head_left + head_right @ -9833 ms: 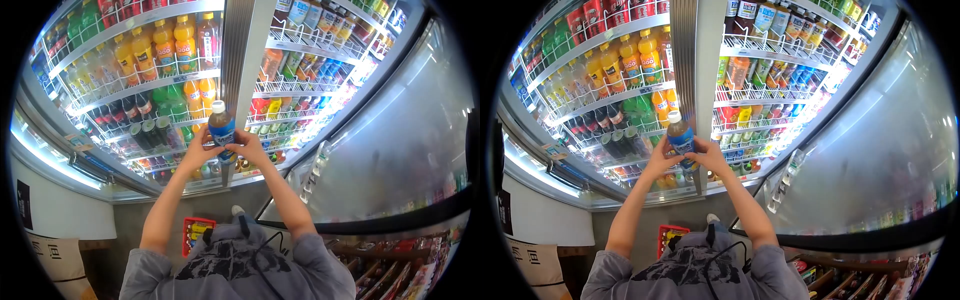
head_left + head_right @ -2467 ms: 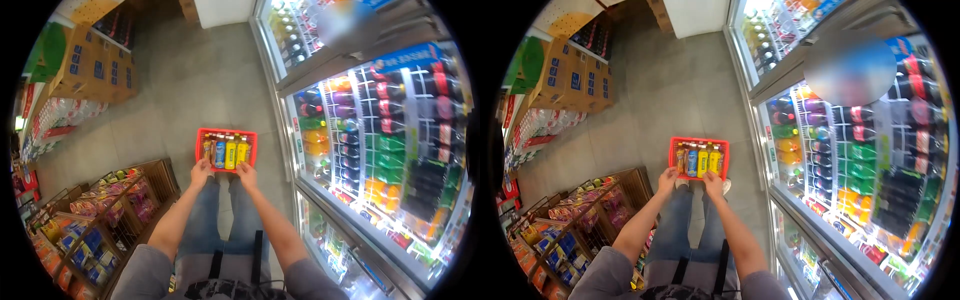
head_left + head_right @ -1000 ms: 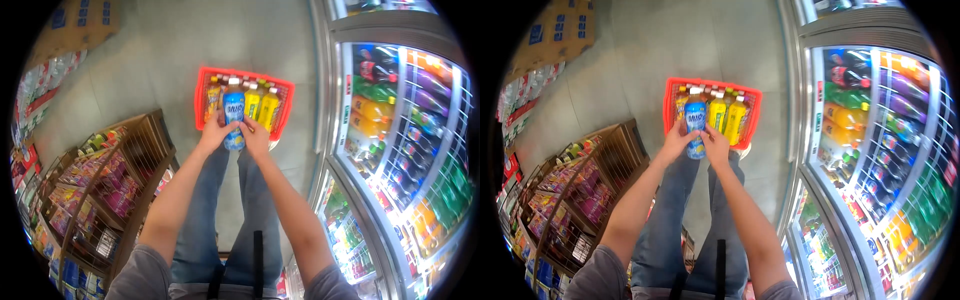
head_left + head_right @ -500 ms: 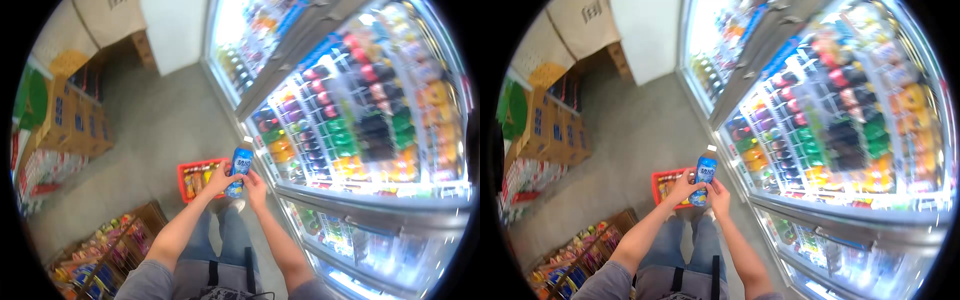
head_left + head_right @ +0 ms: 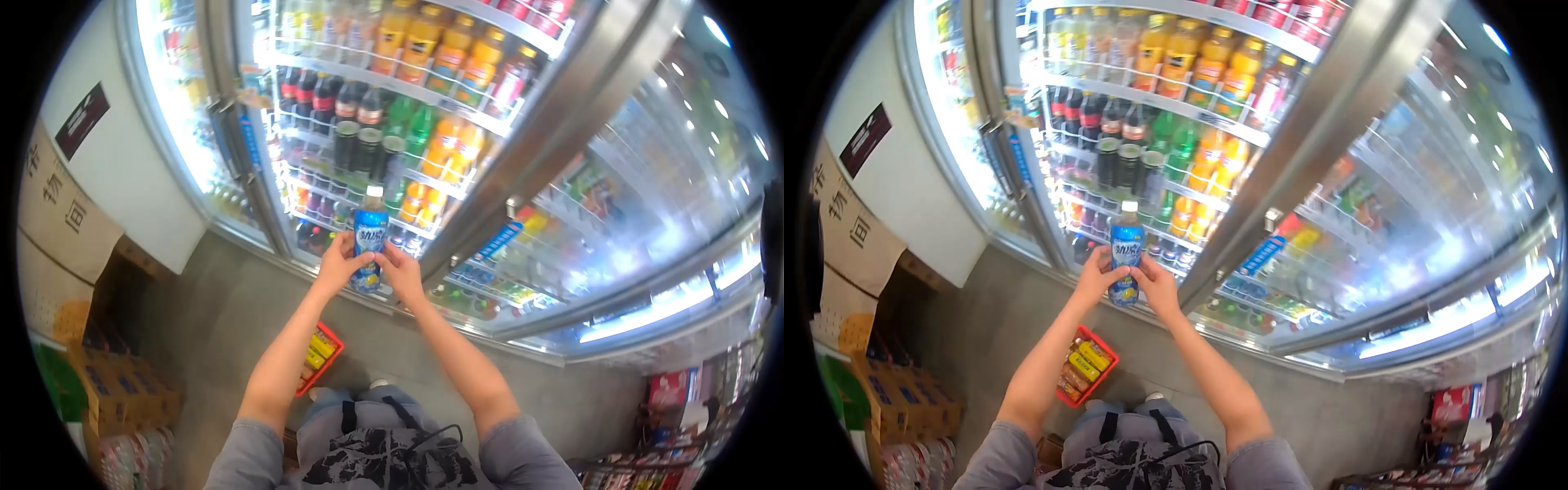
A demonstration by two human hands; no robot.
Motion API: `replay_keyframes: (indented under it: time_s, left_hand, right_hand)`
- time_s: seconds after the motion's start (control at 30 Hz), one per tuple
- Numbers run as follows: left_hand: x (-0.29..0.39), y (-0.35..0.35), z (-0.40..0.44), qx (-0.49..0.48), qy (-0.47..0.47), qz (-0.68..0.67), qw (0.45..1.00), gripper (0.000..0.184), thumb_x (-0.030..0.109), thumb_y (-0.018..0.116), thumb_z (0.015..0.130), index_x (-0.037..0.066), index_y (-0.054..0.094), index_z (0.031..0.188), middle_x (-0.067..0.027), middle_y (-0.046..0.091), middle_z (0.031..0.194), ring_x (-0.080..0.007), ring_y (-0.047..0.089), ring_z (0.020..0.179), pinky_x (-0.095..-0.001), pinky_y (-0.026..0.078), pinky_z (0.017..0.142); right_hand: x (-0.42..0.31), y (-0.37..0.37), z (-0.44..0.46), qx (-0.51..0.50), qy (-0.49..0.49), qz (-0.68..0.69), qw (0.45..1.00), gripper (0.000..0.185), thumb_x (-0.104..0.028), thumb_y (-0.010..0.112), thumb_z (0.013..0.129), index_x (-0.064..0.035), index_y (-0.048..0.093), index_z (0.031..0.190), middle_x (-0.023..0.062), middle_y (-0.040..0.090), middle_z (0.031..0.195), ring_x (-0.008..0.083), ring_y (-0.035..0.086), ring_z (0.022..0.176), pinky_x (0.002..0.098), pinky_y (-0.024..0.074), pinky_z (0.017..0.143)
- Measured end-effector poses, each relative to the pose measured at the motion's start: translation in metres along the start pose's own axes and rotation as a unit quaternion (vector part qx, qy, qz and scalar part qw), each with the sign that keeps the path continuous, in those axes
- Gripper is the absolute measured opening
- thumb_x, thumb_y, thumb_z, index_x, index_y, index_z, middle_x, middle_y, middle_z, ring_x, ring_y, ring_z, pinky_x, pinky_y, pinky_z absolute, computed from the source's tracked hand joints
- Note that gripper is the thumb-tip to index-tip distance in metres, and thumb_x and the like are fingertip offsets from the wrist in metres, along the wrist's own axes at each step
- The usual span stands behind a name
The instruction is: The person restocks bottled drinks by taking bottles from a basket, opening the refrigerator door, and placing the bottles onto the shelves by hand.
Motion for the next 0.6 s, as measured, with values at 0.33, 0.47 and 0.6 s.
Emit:
replay_keyframes:
  time_s: [0.33, 0.47, 0.6]
  left_hand:
    - [0.054, 0.149, 0.052, -0.051, 0.035, -0.039, 0.997, 0.062, 0.010, 0.077, 0.082, 0.000, 0.039, 0.130, -0.0177, 0.064, 0.116, -0.0179, 0.063, 0.102, -0.0312, 0.052, 0.088]
    - [0.075, 0.168, 0.052, -0.063, 0.073, -0.020, 0.995, 0.062, 0.011, 0.077, 0.082, 0.000, 0.039, 0.130, -0.0163, 0.065, 0.114, -0.0171, 0.064, 0.098, -0.0303, 0.053, 0.085]
    - [0.096, 0.175, 0.050, -0.064, 0.074, -0.018, 0.995, 0.058, 0.011, 0.077, 0.083, 0.000, 0.040, 0.126, -0.0152, 0.066, 0.110, -0.0169, 0.065, 0.096, -0.0291, 0.053, 0.083]
  right_hand:
    - [-0.105, -0.176, -0.020, 0.291, -0.163, -0.049, 0.941, 0.020, -0.013, 0.070, 0.090, 0.0016, 0.065, 0.103, 0.0062, 0.070, 0.099, 0.0120, 0.065, 0.092, 0.0255, 0.0506, 0.085]
    - [-0.120, -0.198, -0.024, 0.327, -0.162, -0.185, 0.913, 0.024, -0.020, 0.073, 0.087, -0.0002, 0.066, 0.099, 0.0066, 0.070, 0.089, 0.0126, 0.066, 0.084, 0.0261, 0.0507, 0.079]
    - [-0.133, -0.197, -0.017, 0.377, -0.180, -0.240, 0.876, 0.031, -0.031, 0.074, 0.086, -0.0013, 0.069, 0.093, 0.0115, 0.071, 0.082, 0.0187, 0.068, 0.076, 0.0310, 0.0507, 0.071]
Point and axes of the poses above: each hand's wrist, its own z-axis towards the middle knuckle, its own y-axis out of the palm, x = y × z, the point moved 4 cm from there along z, towards the middle knuckle
